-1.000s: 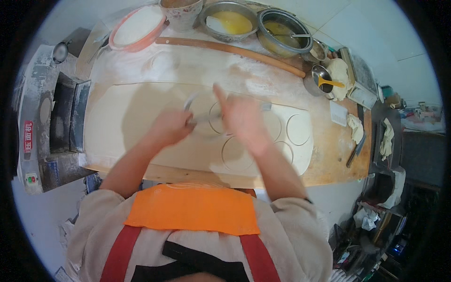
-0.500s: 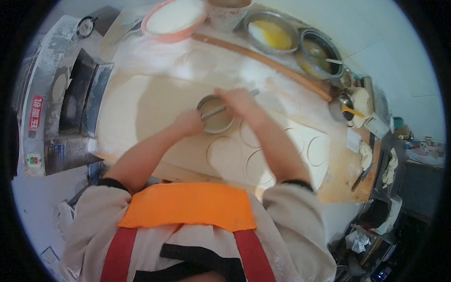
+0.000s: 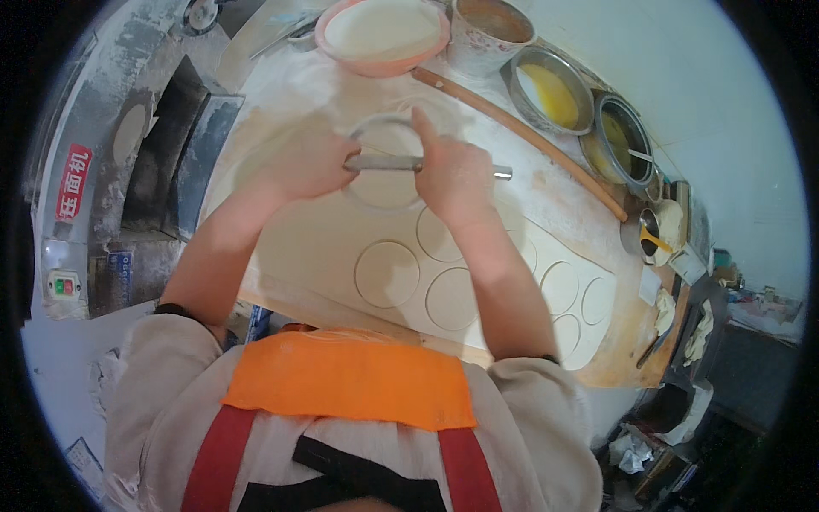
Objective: The person processes dough by feeding it through a flattening machine several times, rolling it out with a rolling pin, cutting out circles with a metal ring, and placing the circles onto greased baking trays.
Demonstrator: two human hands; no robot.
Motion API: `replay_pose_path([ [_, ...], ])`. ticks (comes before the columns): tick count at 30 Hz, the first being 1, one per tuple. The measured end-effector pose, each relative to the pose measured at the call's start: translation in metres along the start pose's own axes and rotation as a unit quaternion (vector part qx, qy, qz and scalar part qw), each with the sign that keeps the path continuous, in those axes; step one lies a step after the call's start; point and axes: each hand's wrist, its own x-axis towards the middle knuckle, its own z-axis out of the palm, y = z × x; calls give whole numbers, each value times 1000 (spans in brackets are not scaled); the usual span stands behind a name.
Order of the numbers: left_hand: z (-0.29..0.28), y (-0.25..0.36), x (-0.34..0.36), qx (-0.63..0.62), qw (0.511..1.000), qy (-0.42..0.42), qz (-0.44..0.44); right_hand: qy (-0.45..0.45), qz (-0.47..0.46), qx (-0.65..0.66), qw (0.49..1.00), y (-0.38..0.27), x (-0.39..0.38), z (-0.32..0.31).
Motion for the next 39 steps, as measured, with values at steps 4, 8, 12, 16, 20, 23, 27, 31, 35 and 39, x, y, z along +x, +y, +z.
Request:
replay_pose_path([
  [4, 46, -20, 35, 5, 999, 46, 1, -61, -83, -57, 993, 23, 39, 94],
  [8, 6, -30, 1, -50, 996, 68, 8, -2, -145, -43, 988, 8, 64, 56],
  [12, 19, -67, -74, -15, 1000, 23, 4, 56, -77, -7, 995, -75, -11, 64],
  [16, 21, -104, -53, -39, 998, -37, 21, -119, -157, -1, 980, -86, 23, 104],
  [20, -96, -110, -36, -1, 995, 88, 41, 4, -54, -29, 998, -106, 84, 19],
  [23, -63, -123, -9, 29, 988, 147, -32, 34, -46, -30, 998, -101, 107, 48],
  [27, -2, -149, 25, -94, 986, 93, -104, -58, -207, -74, 974, -89, 145, 93],
  [31, -71, -151, -77, -82, 984, 129, -95, 43, -210, -7, 977, -151, 127, 25],
  [35, 61, -203, -96, -57, 979, 16, -195, -123, -244, -18, 962, -196, 80, 130],
  [39, -15, -182, -129, -205, 969, 81, -108, -57, -250, 16, 966, -179, 108, 99],
])
